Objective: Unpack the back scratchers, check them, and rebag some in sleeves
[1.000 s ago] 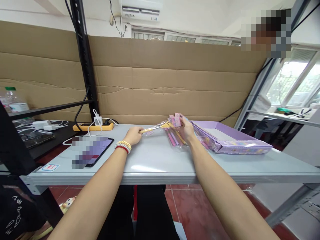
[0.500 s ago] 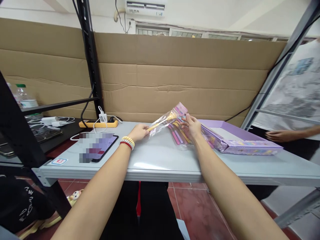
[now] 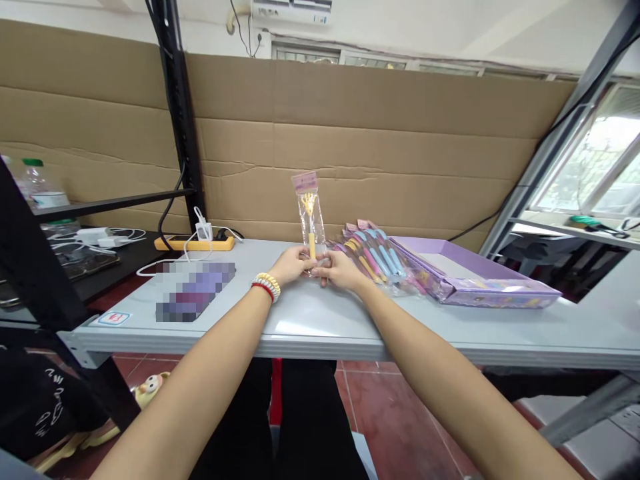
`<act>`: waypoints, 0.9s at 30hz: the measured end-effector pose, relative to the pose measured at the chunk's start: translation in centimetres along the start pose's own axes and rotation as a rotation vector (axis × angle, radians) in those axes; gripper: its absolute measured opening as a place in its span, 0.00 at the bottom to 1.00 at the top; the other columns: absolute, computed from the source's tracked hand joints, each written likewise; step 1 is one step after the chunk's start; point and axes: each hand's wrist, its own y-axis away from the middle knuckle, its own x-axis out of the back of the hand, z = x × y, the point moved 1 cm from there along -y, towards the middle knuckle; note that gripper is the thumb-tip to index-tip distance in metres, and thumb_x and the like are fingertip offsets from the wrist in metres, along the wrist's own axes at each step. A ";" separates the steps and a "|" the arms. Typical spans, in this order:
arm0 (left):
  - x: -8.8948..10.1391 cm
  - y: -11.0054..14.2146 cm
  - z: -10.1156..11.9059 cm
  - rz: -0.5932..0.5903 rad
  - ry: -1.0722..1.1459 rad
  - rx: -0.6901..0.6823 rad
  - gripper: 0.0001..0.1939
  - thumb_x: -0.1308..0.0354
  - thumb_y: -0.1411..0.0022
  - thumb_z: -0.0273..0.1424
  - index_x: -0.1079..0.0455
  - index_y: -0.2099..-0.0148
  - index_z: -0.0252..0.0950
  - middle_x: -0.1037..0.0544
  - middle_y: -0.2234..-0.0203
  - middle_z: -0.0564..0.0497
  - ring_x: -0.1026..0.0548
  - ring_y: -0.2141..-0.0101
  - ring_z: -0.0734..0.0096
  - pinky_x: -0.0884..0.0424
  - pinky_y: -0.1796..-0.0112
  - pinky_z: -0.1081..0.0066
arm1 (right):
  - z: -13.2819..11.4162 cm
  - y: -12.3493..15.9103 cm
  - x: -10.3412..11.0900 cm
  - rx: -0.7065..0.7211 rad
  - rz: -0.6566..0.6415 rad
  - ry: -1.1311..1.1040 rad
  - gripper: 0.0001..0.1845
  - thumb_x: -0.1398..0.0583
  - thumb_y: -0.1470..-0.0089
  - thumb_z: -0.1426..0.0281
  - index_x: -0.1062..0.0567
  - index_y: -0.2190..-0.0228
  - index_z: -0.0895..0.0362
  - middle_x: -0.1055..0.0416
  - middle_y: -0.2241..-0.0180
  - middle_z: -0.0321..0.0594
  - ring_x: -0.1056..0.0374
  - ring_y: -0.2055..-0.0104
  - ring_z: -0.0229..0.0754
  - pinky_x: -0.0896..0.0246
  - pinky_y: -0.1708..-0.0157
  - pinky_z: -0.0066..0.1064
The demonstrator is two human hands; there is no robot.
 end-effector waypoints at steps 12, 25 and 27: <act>-0.6 0.7 0.5 0.086 0.015 0.306 0.09 0.38 0.50 0.24 0.35 0.77 0.31 0.30 0.86 0.54 0.31 0.83 0.78 0.28 0.76 0.77 | 0.3 0.3 0.7 -0.022 0.028 -0.046 0.40 0.31 0.66 0.64 0.40 0.52 0.57 0.34 0.81 0.26 0.38 0.83 0.34 0.49 0.85 0.23; -1.6 0.5 0.1 0.006 -0.064 0.281 0.08 0.47 0.43 0.25 0.33 0.74 0.31 0.28 0.83 0.50 0.29 0.81 0.77 0.29 0.77 0.77 | -0.6 0.9 0.6 -0.122 0.007 0.503 0.25 0.39 0.60 0.49 0.37 0.84 0.58 0.44 0.85 0.30 0.50 0.81 0.30 0.59 0.80 0.26; -1.9 0.4 0.2 -0.005 -0.027 0.246 0.10 0.49 0.39 0.29 0.33 0.72 0.31 0.27 0.80 0.49 0.28 0.79 0.76 0.30 0.78 0.78 | -0.6 1.0 0.8 -0.145 0.068 0.576 0.26 0.39 0.61 0.49 0.38 0.85 0.57 0.44 0.85 0.30 0.50 0.81 0.31 0.59 0.80 0.26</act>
